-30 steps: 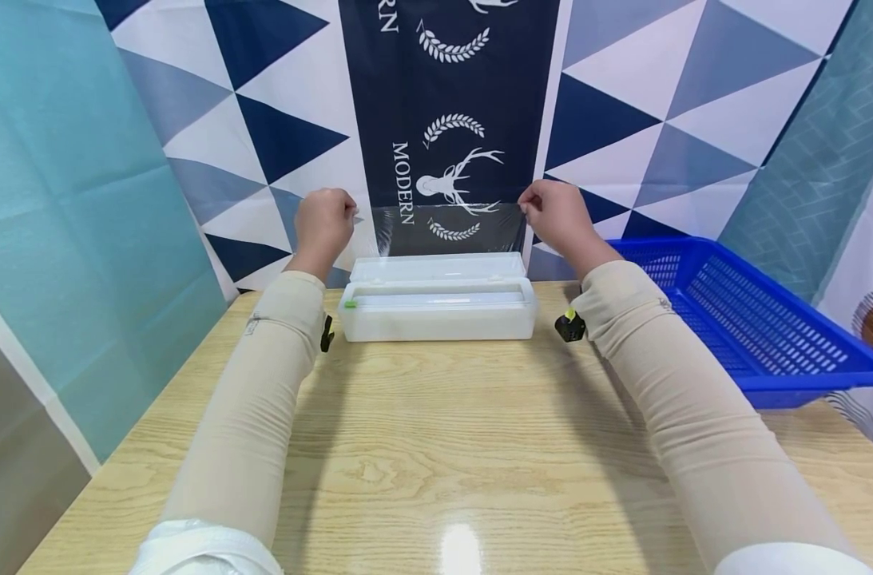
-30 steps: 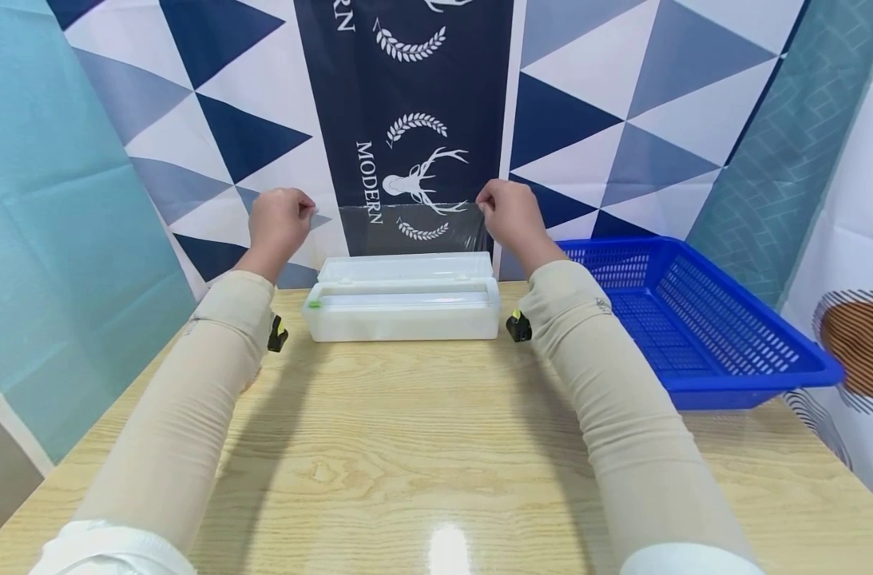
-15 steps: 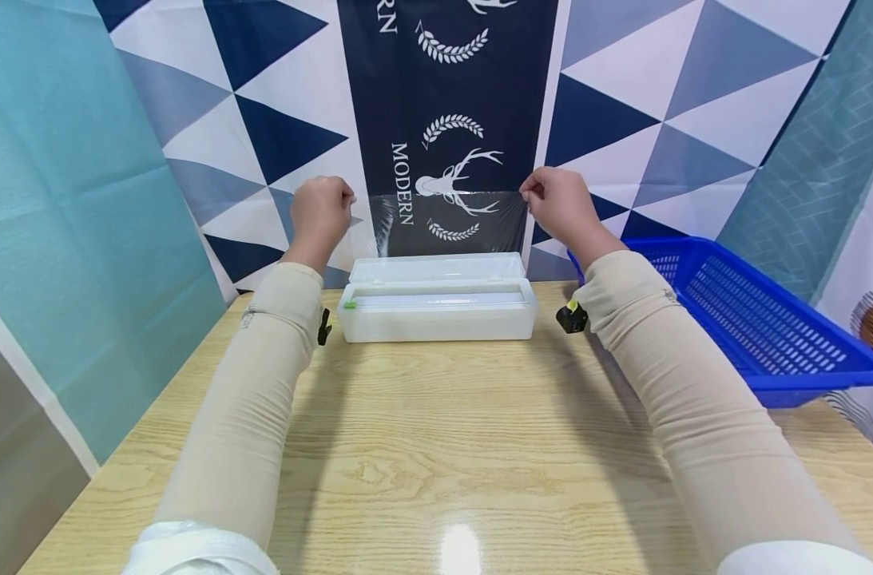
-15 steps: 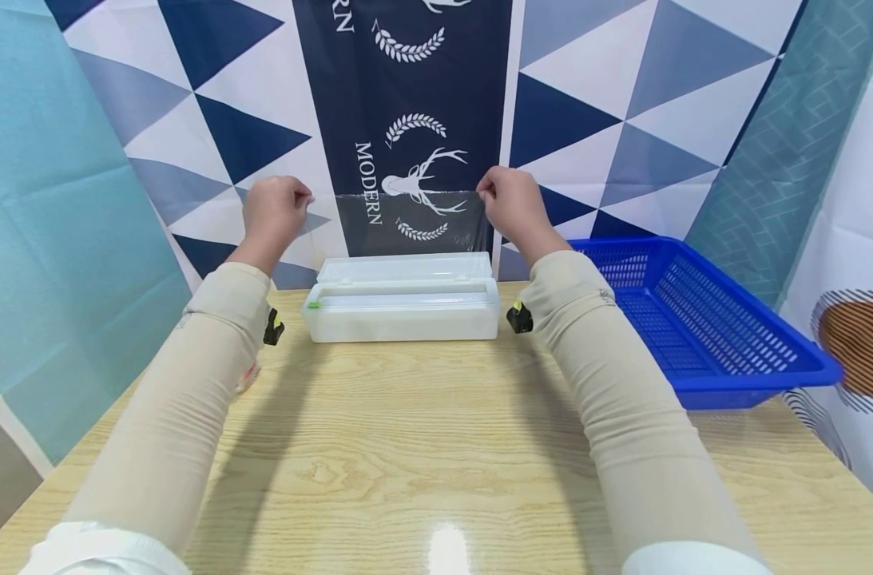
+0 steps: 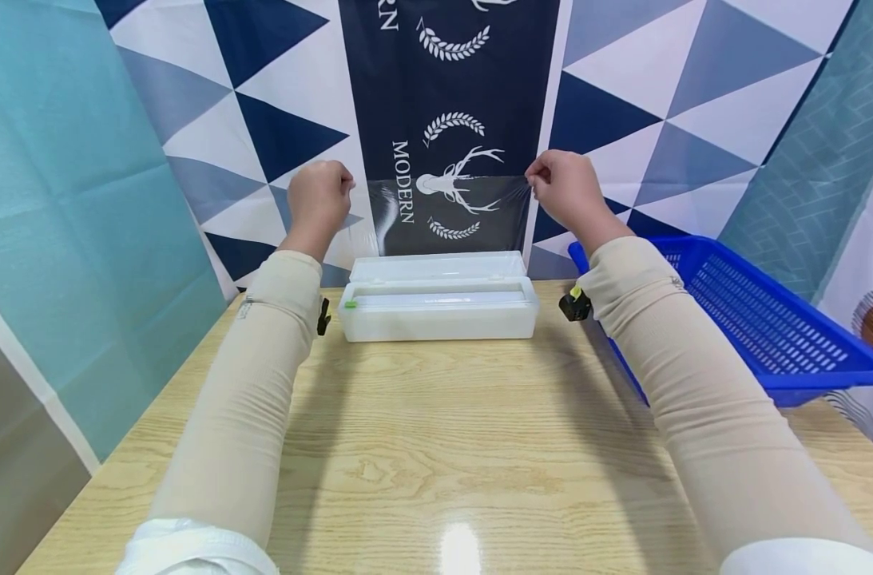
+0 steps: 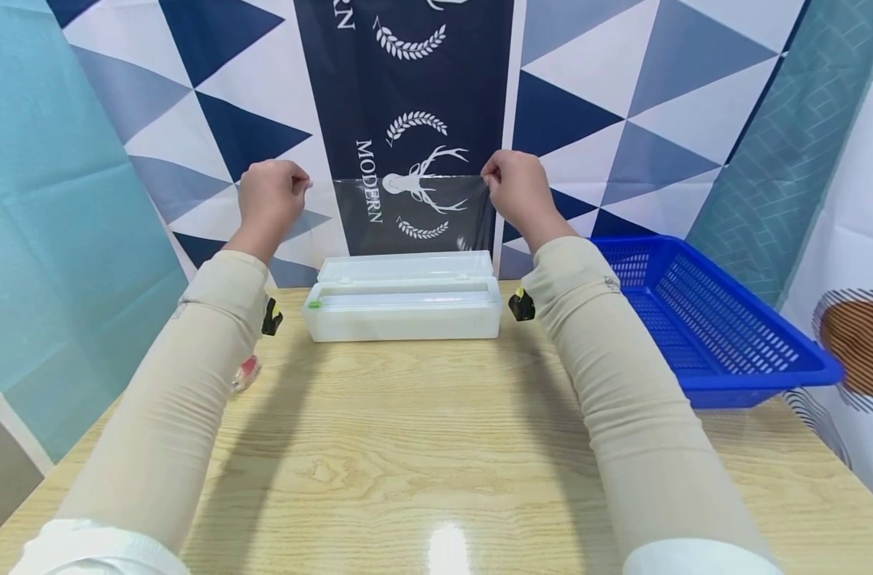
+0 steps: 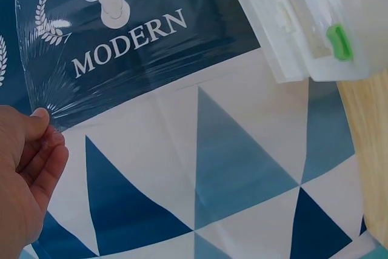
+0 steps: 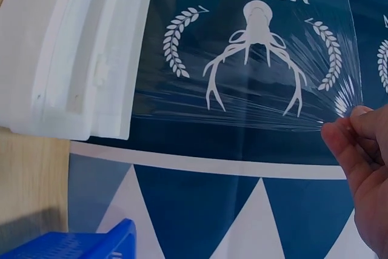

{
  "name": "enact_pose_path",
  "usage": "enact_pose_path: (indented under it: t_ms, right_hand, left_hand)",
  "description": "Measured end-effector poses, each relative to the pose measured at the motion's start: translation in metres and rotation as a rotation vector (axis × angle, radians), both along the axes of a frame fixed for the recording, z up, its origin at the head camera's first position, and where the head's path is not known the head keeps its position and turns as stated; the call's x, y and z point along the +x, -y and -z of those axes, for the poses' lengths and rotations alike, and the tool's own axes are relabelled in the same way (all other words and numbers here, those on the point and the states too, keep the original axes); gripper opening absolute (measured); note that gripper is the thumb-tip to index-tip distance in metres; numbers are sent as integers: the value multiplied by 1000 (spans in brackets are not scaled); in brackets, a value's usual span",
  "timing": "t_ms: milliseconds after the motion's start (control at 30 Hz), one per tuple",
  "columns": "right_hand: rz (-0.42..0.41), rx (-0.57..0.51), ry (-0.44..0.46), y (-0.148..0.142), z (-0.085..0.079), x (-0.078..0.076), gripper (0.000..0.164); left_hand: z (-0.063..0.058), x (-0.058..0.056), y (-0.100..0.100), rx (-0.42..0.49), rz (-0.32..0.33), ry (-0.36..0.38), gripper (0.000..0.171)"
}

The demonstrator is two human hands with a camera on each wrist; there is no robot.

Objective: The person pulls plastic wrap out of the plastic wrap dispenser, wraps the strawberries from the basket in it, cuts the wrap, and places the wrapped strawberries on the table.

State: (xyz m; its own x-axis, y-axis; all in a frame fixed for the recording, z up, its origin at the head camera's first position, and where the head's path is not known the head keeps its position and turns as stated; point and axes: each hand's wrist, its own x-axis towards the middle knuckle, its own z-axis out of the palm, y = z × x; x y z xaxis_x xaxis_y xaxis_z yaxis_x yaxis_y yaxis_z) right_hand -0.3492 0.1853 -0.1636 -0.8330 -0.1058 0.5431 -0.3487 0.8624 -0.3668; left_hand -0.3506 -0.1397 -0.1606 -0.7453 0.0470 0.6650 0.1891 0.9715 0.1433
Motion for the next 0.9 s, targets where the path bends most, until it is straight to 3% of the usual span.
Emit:
enact_pose_path:
  t_ms: [900]
  right_hand:
    - [23,11,-78,-2,-27,3,24]
  left_hand:
    - [-30,5,-7,-14,-50,-34,23]
